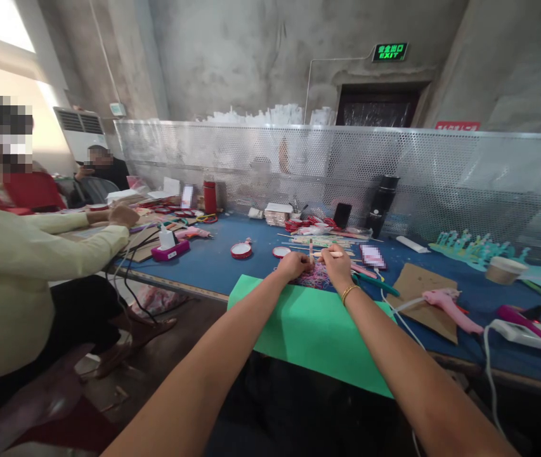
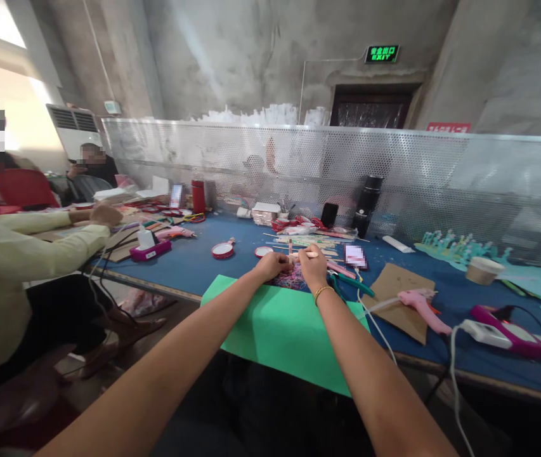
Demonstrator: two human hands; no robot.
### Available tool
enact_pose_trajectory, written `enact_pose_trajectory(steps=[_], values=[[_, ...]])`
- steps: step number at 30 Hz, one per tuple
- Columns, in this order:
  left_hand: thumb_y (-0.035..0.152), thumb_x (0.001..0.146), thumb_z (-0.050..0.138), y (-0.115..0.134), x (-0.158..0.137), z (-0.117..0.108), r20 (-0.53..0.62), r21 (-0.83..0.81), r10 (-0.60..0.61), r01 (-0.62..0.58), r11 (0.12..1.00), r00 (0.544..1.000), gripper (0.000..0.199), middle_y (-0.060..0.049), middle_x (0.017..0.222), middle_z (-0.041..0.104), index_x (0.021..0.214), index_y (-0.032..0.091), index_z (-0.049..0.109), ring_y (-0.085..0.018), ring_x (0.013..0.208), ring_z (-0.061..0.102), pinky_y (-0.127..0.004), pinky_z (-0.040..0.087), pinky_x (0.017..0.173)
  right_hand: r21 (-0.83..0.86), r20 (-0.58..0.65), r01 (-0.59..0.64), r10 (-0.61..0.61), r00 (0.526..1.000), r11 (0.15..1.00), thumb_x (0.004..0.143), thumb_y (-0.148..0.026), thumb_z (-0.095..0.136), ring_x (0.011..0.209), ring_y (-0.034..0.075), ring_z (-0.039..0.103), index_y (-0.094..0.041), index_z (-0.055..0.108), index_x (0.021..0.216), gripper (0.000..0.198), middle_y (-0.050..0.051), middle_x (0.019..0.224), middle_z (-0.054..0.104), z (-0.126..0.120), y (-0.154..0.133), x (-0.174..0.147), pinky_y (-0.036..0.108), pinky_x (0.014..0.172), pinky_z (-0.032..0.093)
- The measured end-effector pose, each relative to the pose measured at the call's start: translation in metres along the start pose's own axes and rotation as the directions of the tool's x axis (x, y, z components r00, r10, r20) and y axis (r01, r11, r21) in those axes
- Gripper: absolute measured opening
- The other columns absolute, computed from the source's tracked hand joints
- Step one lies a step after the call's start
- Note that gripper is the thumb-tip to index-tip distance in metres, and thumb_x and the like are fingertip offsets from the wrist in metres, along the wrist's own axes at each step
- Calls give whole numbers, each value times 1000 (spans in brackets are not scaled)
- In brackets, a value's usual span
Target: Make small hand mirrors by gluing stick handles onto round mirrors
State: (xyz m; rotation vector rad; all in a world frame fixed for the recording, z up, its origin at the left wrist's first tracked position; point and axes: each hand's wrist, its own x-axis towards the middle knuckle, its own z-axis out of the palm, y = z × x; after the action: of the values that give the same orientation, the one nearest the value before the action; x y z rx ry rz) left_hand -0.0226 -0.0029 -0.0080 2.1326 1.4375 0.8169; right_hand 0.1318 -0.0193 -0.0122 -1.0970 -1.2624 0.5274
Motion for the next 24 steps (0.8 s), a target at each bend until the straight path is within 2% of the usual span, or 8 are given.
enact_pose_trajectory(steps=[5,13,24], values=[[38,72,65,-1,0,0,3,4,-4,4,1000,1000,23,1,62,63,76,17,74,-11,58,47,-23,30,55,-47,-54,3,-6,999,999,73,-34,54,56,19,59,-25,52,62,14,-2,54,63,-2,-1,0,30,59,45],[37,74,64,-3,2,2,0,12,9,-9,1000,1000,22,2,61,62,73,16,74,-11,58,48,-23,30,55,23,14,9,-9,1000,1000,72,-36,56,56,18,60,-24,51,63,16,-2,54,62,1,-4,-2,29,59,45],[38,76,64,0,1,-1,23,49,-3,2,999,1000,24,1,66,65,79,17,75,-11,58,49,-23,32,56,-38,-27,20,-21,999,999,72,-34,54,58,19,61,-25,52,62,14,-2,54,64,-2,1,2,29,59,46]])
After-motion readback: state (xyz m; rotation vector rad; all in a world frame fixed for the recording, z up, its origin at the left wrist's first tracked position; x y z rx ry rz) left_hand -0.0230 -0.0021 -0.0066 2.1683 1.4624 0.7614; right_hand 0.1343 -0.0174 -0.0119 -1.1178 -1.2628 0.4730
